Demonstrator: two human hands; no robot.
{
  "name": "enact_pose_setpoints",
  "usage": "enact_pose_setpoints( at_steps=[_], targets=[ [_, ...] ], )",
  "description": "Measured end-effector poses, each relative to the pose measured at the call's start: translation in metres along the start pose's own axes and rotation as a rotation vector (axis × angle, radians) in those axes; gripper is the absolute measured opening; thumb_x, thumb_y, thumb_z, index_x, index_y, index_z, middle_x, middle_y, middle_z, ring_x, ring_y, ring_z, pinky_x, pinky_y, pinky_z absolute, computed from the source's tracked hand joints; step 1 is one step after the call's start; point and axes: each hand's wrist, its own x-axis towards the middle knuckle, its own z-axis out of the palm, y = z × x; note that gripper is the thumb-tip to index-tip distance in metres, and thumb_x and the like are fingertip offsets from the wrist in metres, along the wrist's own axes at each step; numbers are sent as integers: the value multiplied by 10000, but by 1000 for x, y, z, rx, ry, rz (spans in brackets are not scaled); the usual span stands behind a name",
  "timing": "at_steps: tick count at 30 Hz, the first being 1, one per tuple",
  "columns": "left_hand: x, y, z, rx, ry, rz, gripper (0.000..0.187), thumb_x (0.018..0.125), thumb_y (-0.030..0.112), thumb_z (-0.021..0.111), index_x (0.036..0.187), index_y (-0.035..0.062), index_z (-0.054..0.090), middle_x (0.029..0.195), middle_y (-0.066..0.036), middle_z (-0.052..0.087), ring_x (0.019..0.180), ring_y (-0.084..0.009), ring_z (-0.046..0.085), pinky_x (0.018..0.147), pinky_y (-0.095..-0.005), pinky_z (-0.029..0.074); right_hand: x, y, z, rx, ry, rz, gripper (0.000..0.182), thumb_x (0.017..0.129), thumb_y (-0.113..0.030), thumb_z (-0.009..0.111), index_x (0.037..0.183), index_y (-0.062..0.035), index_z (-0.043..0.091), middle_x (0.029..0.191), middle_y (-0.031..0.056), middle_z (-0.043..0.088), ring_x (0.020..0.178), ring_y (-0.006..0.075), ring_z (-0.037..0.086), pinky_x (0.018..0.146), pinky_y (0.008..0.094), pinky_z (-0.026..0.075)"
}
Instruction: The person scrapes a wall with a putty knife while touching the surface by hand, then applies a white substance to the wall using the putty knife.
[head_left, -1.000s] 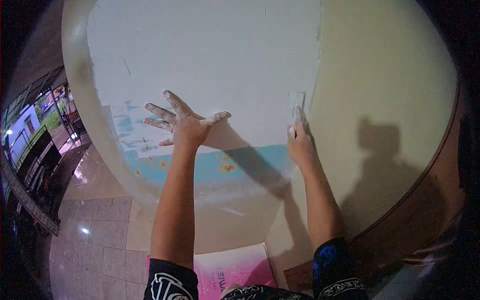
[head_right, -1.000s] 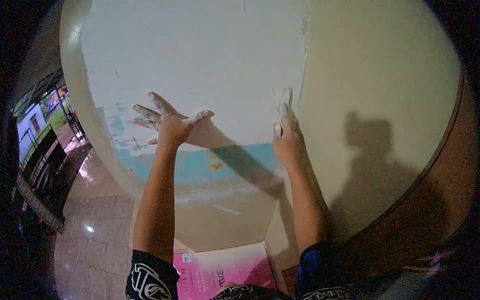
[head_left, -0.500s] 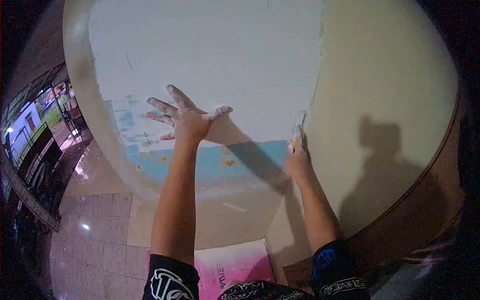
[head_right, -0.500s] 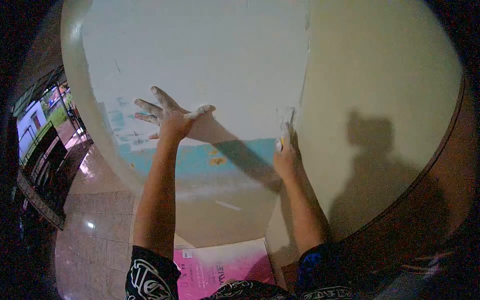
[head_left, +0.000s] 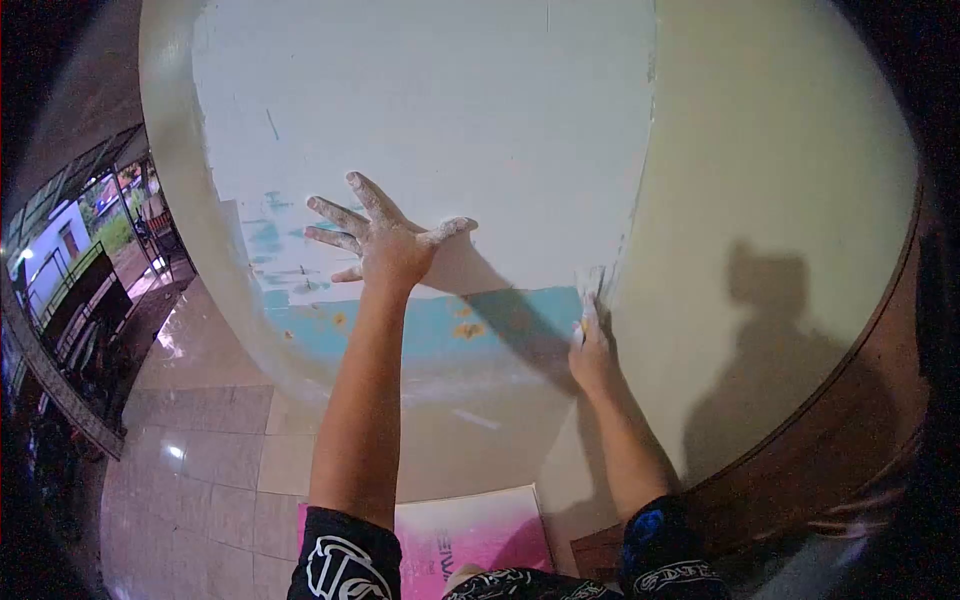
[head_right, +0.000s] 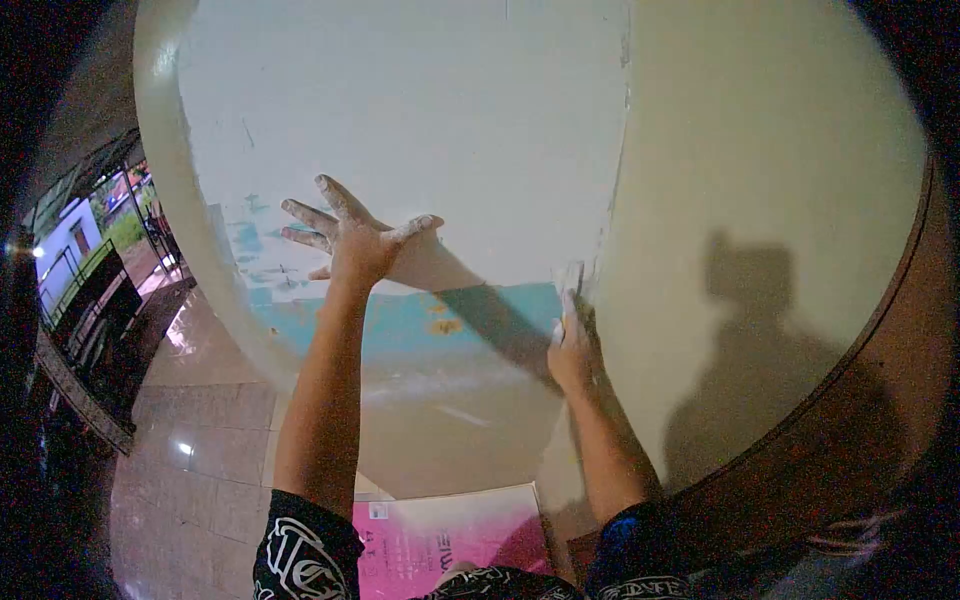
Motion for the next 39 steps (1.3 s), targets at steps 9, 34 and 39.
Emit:
enact_pose_setpoints(
  at_steps=[9, 34, 39],
  targets=[
    [-1, -2, 3, 5, 19, -13, 1662, 414, 873, 805, 1613, 97, -45, 1543, -398, -288, 1380, -664, -266, 855, -932, 126, -13, 12, 16, 34, 163, -226, 546, 1016, -308, 541, 1525, -175, 398, 1236, 266, 638, 1137, 468, 598, 977, 501, 477],
    [4, -9, 12, -14, 50, 56, 1668, 422, 860, 815, 1606, 75, -60, 1521, -423, -300, 1371, -664, -285, 856, -930, 110, 22, -41, -3, 172, -93, -39, 612, 990, -134, 599, 1555, -136, 363, 1274, 284, 622, 1095, 432, 628, 945, 482, 484],
    [-1, 3, -3, -38, -25, -23, 1664, 419, 841, 830, 1611, 83, -50, 1538, -390, -310, 1379, -647, -292, 873, -928, 92, 6, -31, 18, 170, 37, -155, 627, 989, -133, 597, 1565, -158, 350, 1215, 281, 641, 1062, 423, 636, 939, 461, 498]
  ],
)
